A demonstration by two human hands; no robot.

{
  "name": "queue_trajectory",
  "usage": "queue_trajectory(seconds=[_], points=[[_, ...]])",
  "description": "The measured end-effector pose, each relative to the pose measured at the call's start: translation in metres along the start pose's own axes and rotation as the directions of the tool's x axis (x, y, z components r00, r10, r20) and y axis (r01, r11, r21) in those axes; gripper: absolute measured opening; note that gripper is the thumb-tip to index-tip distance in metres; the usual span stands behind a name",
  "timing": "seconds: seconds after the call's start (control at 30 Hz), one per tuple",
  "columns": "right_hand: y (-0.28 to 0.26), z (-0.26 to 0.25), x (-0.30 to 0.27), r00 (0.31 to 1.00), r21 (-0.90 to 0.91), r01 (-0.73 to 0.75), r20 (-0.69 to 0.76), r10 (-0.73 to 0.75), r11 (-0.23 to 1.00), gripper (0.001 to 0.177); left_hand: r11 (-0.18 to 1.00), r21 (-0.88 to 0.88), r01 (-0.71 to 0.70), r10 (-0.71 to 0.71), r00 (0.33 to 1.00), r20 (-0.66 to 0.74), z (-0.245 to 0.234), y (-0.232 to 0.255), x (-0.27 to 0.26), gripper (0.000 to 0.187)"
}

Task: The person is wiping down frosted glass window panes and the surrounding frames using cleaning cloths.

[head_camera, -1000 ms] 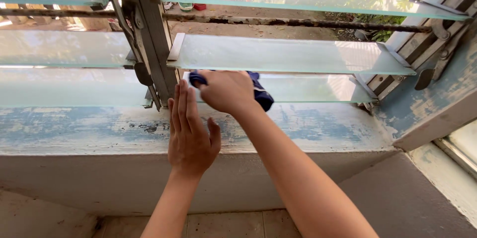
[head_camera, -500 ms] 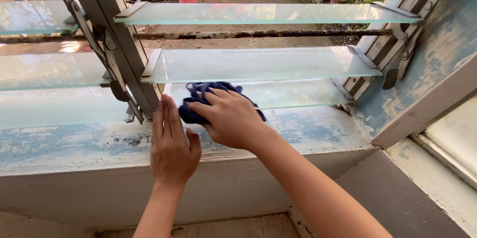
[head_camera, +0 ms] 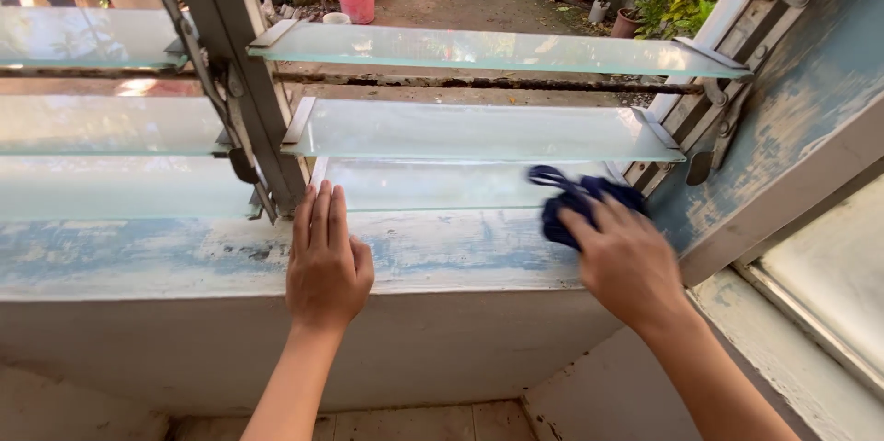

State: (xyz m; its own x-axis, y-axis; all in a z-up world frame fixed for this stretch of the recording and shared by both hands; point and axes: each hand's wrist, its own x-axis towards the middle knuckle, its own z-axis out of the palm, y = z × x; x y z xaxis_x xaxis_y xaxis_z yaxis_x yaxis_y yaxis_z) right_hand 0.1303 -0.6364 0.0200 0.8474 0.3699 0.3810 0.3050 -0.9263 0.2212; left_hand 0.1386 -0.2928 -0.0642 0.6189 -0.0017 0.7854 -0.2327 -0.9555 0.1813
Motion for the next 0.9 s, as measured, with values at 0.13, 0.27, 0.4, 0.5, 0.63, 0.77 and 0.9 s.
queue_trajectory(seconds=[0.13, 0.27, 0.4, 0.5, 0.63, 0.77, 0.9], points=[[-0.004, -0.06, -0.043, 0.951, 0.207, -0.309, 0.065, 0.303, 0.928, 0.041, 0.999, 0.009, 0.03, -0.031, 0.999, 0.044, -0.002, -0.001, -0.003, 0.063], [-0.022, -0.047, -0.054, 0.87, 0.564, -0.126, -0.332, 0.364, 0.816, 0.025, 0.999, 0.01, 0.037, -0.038, 0.994, 0.099, -0.02, 0.013, -0.009, 0.066], [-0.082, -0.022, -0.05, 0.982, 0.551, -0.007, -0.153, 0.11, 0.834, 0.044, 0.997, -0.048, 0.067, -0.06, 0.989, 0.133, -0.045, 0.031, -0.028, 0.062], [-0.122, -0.024, -0.047, 0.989, 0.625, -0.034, -0.091, 0.116, 0.78, 0.044, 0.995, -0.073, 0.063, -0.046, 0.976, 0.214, -0.061, 0.025, -0.037, 0.061], [-0.16, -0.033, -0.034, 0.952, 0.649, 0.136, -0.294, 0.082, 0.749, 0.049, 0.841, -0.47, 0.268, -0.023, 0.885, 0.465, -0.108, 0.019, -0.03, 0.078], [-0.202, -0.048, -0.008, 0.978, 0.756, 0.095, -0.194, 0.082, 0.648, 0.045, 0.491, -0.708, 0.509, 0.037, 0.799, 0.6, -0.131, 0.005, -0.03, 0.086], [-0.247, -0.072, 0.023, 0.904, 0.903, -0.414, 0.392, 0.172, 0.113, 0.043, -0.073, -0.59, 0.804, -0.253, 0.558, 0.791, -0.131, -0.045, -0.043, 0.045]])
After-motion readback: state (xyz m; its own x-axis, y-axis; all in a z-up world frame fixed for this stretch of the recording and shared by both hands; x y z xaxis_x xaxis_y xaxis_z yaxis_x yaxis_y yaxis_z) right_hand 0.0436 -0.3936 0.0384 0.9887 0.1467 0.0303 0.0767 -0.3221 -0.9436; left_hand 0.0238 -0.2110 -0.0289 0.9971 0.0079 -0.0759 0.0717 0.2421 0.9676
